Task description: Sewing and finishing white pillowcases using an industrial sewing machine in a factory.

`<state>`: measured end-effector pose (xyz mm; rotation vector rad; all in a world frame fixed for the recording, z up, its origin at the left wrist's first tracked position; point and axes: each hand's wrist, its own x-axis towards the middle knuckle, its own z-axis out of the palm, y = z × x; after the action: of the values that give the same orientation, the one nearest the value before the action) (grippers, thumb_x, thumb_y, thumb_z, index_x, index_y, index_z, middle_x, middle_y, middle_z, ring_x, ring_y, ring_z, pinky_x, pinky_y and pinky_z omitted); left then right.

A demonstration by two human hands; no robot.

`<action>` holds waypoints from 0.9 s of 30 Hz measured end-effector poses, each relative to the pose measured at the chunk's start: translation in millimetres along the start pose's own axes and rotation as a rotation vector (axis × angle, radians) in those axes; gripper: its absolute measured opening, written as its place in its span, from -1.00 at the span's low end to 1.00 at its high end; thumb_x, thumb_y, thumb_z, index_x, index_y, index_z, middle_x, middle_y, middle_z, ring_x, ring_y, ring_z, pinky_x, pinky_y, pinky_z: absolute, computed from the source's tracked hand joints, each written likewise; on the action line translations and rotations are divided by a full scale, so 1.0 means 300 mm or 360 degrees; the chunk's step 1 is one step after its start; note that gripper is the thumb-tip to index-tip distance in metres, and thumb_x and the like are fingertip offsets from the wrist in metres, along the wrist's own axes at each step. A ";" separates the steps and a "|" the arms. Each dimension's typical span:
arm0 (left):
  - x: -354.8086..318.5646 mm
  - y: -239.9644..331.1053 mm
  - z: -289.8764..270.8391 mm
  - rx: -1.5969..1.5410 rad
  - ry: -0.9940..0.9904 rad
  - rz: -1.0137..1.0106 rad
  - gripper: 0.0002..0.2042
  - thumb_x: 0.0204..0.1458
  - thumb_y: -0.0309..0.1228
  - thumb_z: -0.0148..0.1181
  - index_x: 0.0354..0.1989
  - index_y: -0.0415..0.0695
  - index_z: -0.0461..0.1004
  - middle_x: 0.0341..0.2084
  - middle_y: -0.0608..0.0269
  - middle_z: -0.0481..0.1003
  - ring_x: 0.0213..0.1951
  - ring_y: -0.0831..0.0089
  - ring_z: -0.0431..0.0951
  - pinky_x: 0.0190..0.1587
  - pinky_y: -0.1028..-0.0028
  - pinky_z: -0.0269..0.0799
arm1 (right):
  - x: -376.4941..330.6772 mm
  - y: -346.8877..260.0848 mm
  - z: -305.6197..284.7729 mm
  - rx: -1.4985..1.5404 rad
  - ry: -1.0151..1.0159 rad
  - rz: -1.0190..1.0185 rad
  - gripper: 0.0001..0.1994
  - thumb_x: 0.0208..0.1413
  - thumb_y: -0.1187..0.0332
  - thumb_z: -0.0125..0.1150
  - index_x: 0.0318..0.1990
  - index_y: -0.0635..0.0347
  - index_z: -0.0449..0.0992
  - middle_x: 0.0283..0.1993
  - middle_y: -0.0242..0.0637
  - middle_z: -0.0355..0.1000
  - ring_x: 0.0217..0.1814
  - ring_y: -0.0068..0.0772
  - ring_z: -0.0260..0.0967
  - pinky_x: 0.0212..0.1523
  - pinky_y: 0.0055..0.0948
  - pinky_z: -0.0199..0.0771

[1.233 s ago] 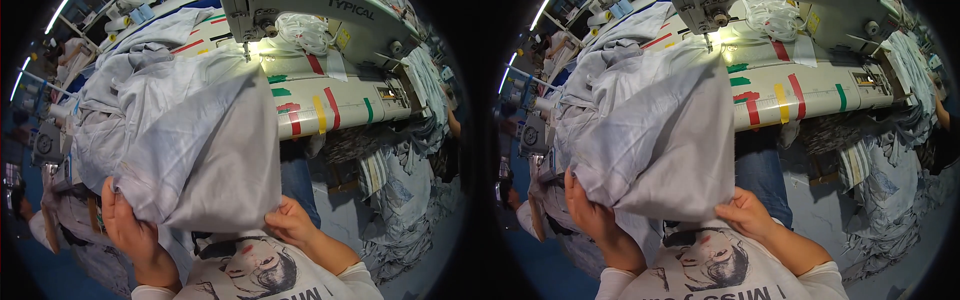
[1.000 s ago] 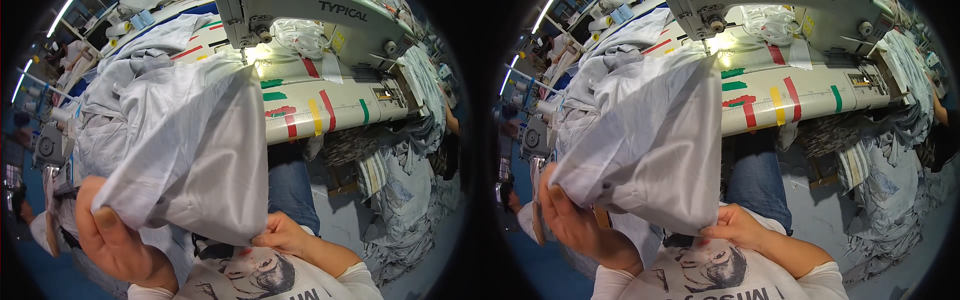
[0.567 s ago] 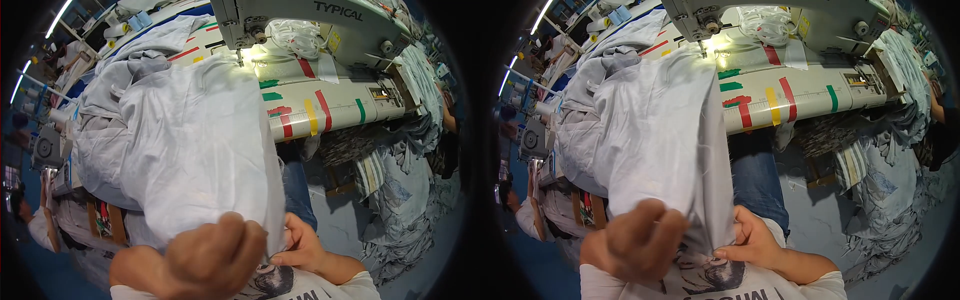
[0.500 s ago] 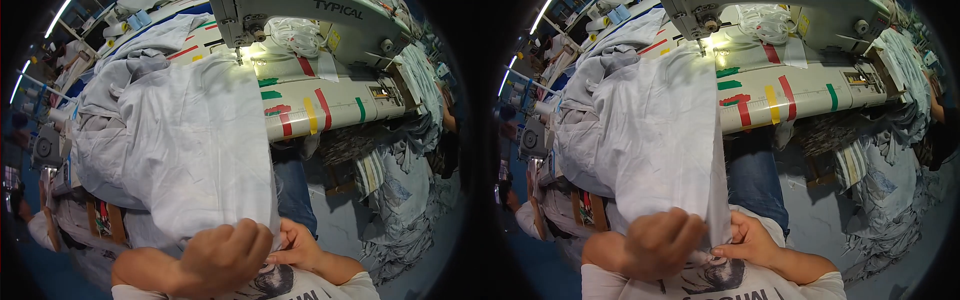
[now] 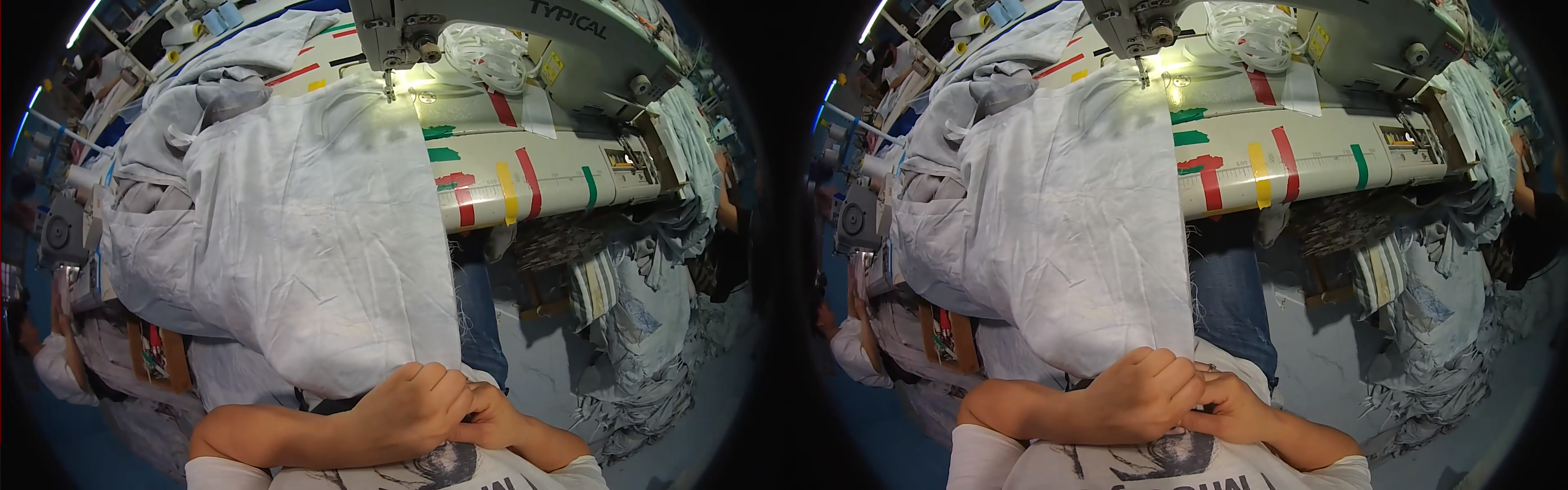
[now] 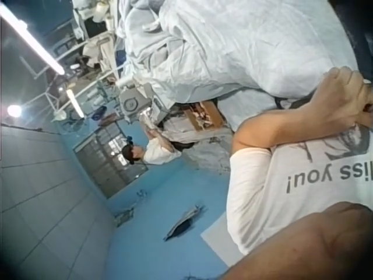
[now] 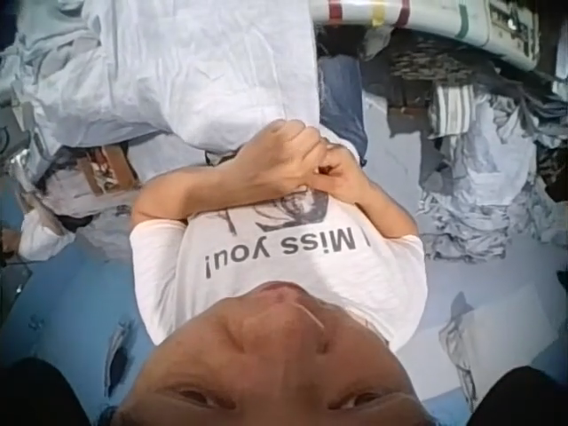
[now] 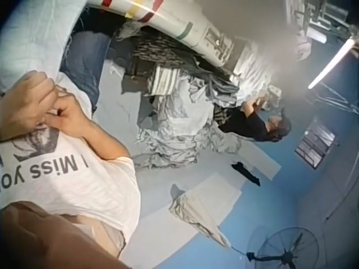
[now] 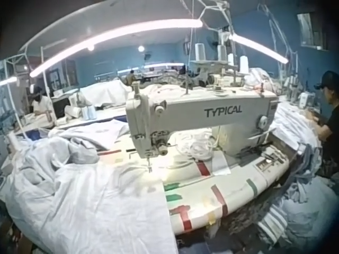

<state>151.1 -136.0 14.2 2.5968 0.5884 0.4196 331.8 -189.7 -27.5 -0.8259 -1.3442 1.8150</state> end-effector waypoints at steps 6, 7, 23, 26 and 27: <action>-0.009 -0.040 0.024 -0.0084 -0.0036 -0.0001 -0.84 -0.30 -0.40 0.07 -0.51 -0.18 0.36 -0.58 0.28 0.23 -0.52 0.42 0.27 -0.52 0.50 0.19 | 0.089 -0.049 -0.090 -0.0901 0.0632 0.0034 -0.74 -0.27 0.59 0.31 -0.31 0.25 0.56 -0.27 -0.18 0.52 -0.14 -0.28 0.49 -0.04 -0.36 0.39; -0.002 -0.037 0.019 -0.0089 -0.0041 0.0020 -0.84 -0.30 -0.40 0.07 -0.50 -0.19 0.37 -0.58 0.27 0.24 -0.51 0.41 0.29 -0.52 0.49 0.21 | 0.133 -0.073 -0.077 -0.1440 0.0715 -0.0361 -0.72 -0.31 0.58 0.29 -0.30 0.23 0.56 -0.25 -0.19 0.52 -0.10 -0.25 0.49 0.09 -0.22 0.28; -0.354 -0.886 -0.370 0.0958 0.1085 -0.1743 -0.84 0.00 -0.49 0.13 -0.34 -0.25 0.27 -0.51 -0.19 0.42 -0.39 -0.22 0.41 -0.37 0.05 0.26 | 0.383 0.037 -0.185 -0.1054 0.0261 -0.0360 -0.77 -0.13 0.55 0.14 -0.26 0.21 0.59 -0.20 -0.23 0.57 0.03 -0.24 0.49 0.21 -0.20 0.23; -0.294 -0.988 -0.408 0.0938 0.1035 -0.1784 -0.84 -0.02 -0.51 0.14 -0.34 -0.24 0.28 -0.46 -0.18 0.44 -0.36 -0.20 0.43 -0.36 0.06 0.28 | 0.447 0.027 -0.204 -0.0974 0.0305 -0.0394 -0.82 -0.09 0.57 0.18 -0.27 0.28 0.58 -0.22 -0.14 0.56 -0.03 -0.19 0.52 0.00 -0.37 0.46; -0.275 -1.023 -0.424 0.0932 0.1055 -0.1790 -0.84 -0.02 -0.51 0.14 -0.34 -0.24 0.28 -0.46 -0.18 0.44 -0.36 -0.20 0.43 -0.36 0.06 0.28 | 0.472 0.016 -0.215 -0.0905 0.0328 -0.0377 -0.83 -0.09 0.59 0.20 -0.28 0.31 0.57 -0.22 -0.11 0.56 -0.05 -0.17 0.53 -0.05 -0.40 0.50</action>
<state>-70.6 119.3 -40.0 2.0177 2.4803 0.7539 308.6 -38.9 -58.9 -1.0558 -1.7608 1.1389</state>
